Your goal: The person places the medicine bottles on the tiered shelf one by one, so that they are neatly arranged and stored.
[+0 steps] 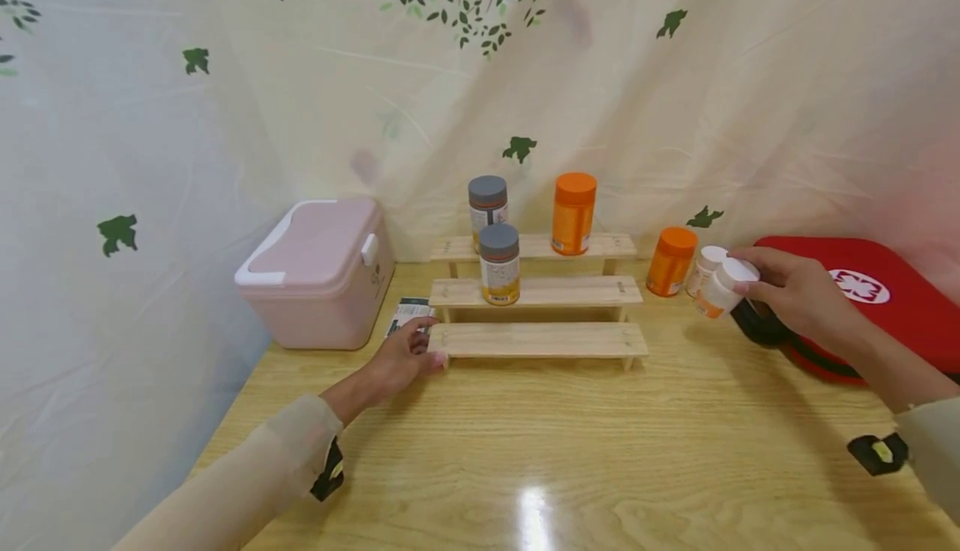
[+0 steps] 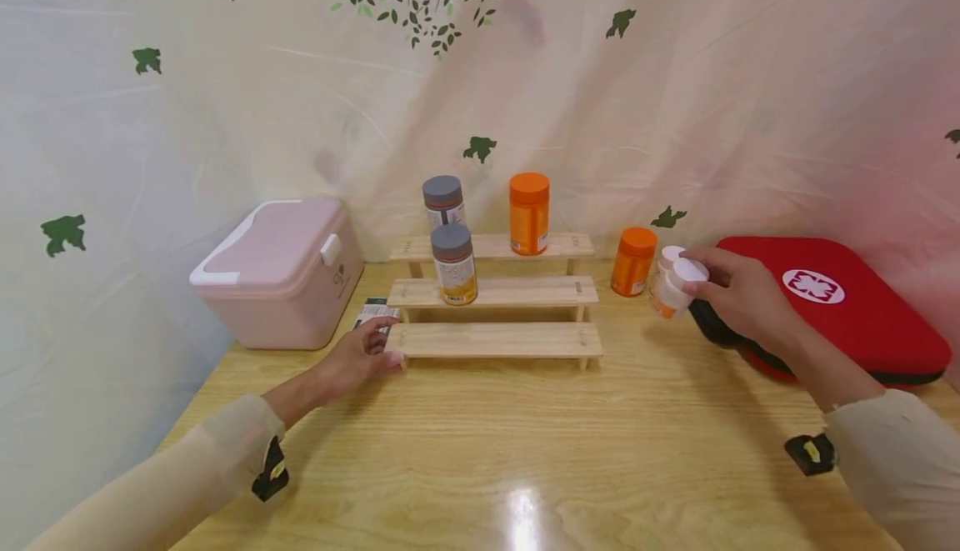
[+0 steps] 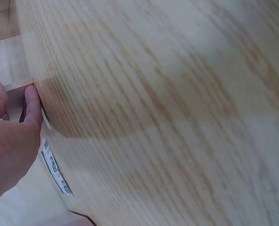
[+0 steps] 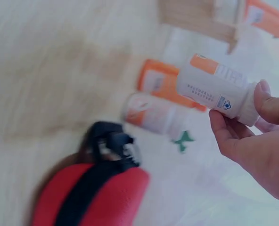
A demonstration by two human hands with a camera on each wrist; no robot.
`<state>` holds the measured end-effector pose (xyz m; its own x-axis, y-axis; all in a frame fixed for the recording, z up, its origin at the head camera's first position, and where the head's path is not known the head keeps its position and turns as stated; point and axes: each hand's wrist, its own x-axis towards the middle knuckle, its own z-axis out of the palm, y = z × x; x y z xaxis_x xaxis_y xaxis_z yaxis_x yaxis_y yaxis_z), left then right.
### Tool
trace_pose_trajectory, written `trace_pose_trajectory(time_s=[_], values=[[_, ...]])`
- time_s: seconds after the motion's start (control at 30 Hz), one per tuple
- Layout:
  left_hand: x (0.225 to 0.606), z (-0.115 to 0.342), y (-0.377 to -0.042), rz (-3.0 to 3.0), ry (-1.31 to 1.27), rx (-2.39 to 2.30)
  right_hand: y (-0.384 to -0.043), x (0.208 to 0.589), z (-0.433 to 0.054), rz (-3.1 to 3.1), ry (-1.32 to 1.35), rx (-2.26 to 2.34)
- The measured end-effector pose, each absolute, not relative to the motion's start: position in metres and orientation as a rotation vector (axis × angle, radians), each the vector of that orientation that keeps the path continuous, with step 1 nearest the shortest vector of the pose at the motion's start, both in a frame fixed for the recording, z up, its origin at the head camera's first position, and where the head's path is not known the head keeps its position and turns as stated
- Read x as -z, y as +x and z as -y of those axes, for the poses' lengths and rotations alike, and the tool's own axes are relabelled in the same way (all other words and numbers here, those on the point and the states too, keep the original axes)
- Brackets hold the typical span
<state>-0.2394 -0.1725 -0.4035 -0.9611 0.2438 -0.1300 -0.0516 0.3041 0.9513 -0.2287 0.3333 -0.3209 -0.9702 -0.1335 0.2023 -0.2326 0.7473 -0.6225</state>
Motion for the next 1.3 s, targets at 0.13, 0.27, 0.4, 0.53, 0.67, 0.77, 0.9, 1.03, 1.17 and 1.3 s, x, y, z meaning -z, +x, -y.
trace_pose_trajectory(time_s=[0.13,0.27,0.4,0.53,0.67,0.77,0.9,1.03,1.17,1.3], values=[[0.403,0.173,-0.239,-2.275,0.186,-1.748,-0.226,0.305,-0.321,2.793,0.29,-1.023],[0.403,0.173,-0.237,-2.226,0.215,-1.782,-0.225,0.293,-0.31,2.779,0.306,-1.024],[0.404,0.173,-0.238,-2.228,0.217,-1.785,-0.226,0.285,-0.296,2.778,0.353,-1.079],[0.404,0.174,-0.238,-2.252,0.216,-1.771,-0.231,0.281,-0.278,2.754,0.413,-1.158],[0.404,0.175,-0.238,-2.266,0.218,-1.754,-0.24,0.28,-0.259,2.708,0.527,-1.202],[0.404,0.175,-0.238,-2.261,0.221,-1.754,-0.248,0.28,-0.243,2.709,0.581,-1.212],[0.405,0.175,-0.238,-2.25,0.215,-1.767,-0.256,0.279,-0.223,2.737,0.636,-1.221],[0.405,0.174,-0.238,-2.237,0.206,-1.782,-0.263,0.28,-0.208,2.739,0.708,-1.251],[0.405,0.174,-0.239,-2.238,0.207,-1.782,-0.268,0.281,-0.197,2.77,0.716,-1.253],[0.404,0.174,-0.24,-2.237,0.214,-1.781,-0.272,0.282,-0.19,2.795,0.702,-1.23]])
